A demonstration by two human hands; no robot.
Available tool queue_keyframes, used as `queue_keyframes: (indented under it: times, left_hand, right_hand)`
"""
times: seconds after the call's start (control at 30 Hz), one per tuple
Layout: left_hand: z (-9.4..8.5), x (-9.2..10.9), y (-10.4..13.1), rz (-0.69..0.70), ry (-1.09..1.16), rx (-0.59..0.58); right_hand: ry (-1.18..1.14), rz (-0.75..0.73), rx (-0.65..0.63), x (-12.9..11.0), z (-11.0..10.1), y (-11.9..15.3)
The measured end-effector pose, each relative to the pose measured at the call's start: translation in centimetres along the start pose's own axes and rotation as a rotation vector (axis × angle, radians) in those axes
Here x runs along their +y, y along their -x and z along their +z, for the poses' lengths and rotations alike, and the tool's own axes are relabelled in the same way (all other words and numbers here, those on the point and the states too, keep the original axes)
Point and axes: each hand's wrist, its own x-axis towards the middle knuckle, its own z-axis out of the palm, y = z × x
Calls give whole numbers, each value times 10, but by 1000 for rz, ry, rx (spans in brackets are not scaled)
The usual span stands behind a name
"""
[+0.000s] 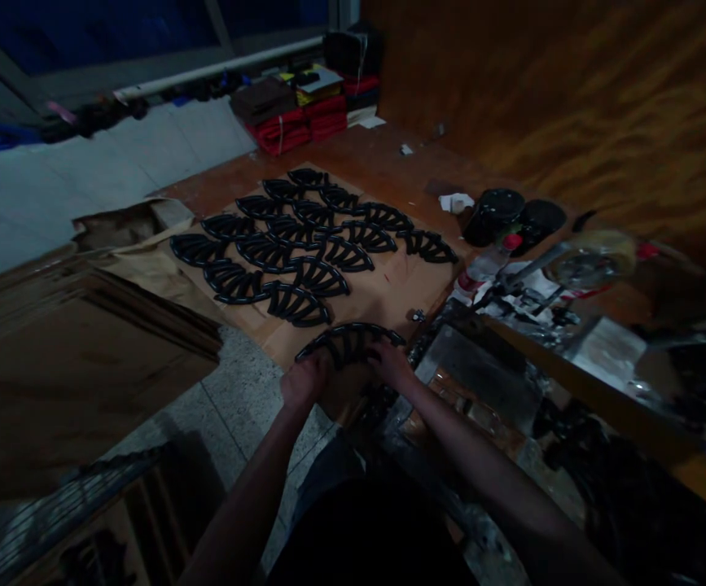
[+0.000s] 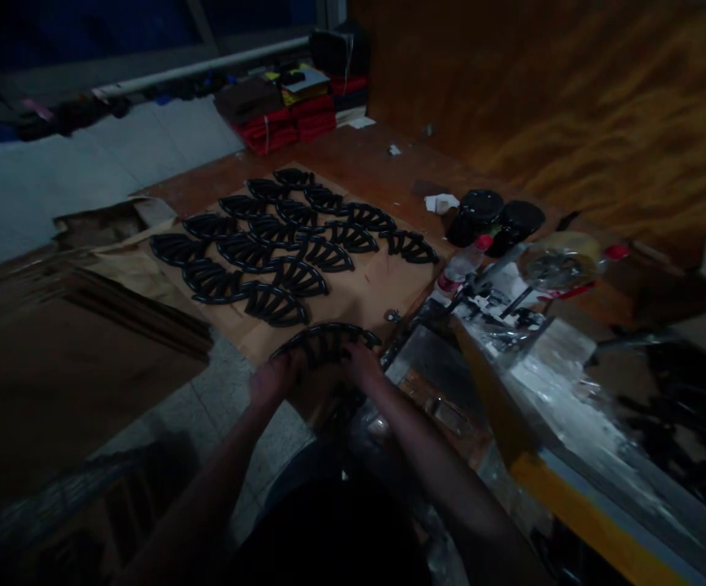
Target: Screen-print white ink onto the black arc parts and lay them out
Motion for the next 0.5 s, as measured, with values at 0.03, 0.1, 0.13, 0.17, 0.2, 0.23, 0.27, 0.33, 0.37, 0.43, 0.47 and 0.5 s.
queue_keyframes:
  times: [0.03, 0.1, 0.13, 0.17, 0.2, 0.23, 0.27, 0.33, 0.37, 0.43, 0.47, 0.5]
  left_hand:
    - [3, 8, 5, 73, -57, 15]
    - [13, 26, 13, 267, -157, 29]
    - [18, 34, 15, 350, -193, 20]
    - [23, 42, 17, 402, -213, -4]
    - [28, 48, 17, 421, -227, -33]
    - [32, 53, 16, 418, -237, -62]
    - [35, 56, 15, 408, -245, -85]
    - [38, 61, 10, 388, -266, -101]
    - [38, 62, 8, 382, -283, -95]
    - [39, 65, 6, 378, -317, -69]
    - [40, 66, 5, 377, -328, -53]
    - [41, 67, 4, 377, -337, -36]
  right_hand:
    - [-17, -5, 3, 2, 1, 0]
    - [-29, -7, 11, 4, 4, -2]
    - [-33, -12, 12, 5, 5, -2]
    - [-41, -22, 16, 6, 7, -3]
    - [-50, -33, 20, 6, 8, -3]
    - [-59, -41, 22, 7, 9, -4]
    - [-66, -45, 25, 8, 10, -3]
    - [-73, -43, 38, 9, 12, -2]
    - [-70, -40, 43, 9, 12, -2]
    - [-58, -36, 54, 10, 14, -2]
    - [-53, -37, 60, 10, 14, -2]
    - [-48, -34, 63, 9, 15, -2]
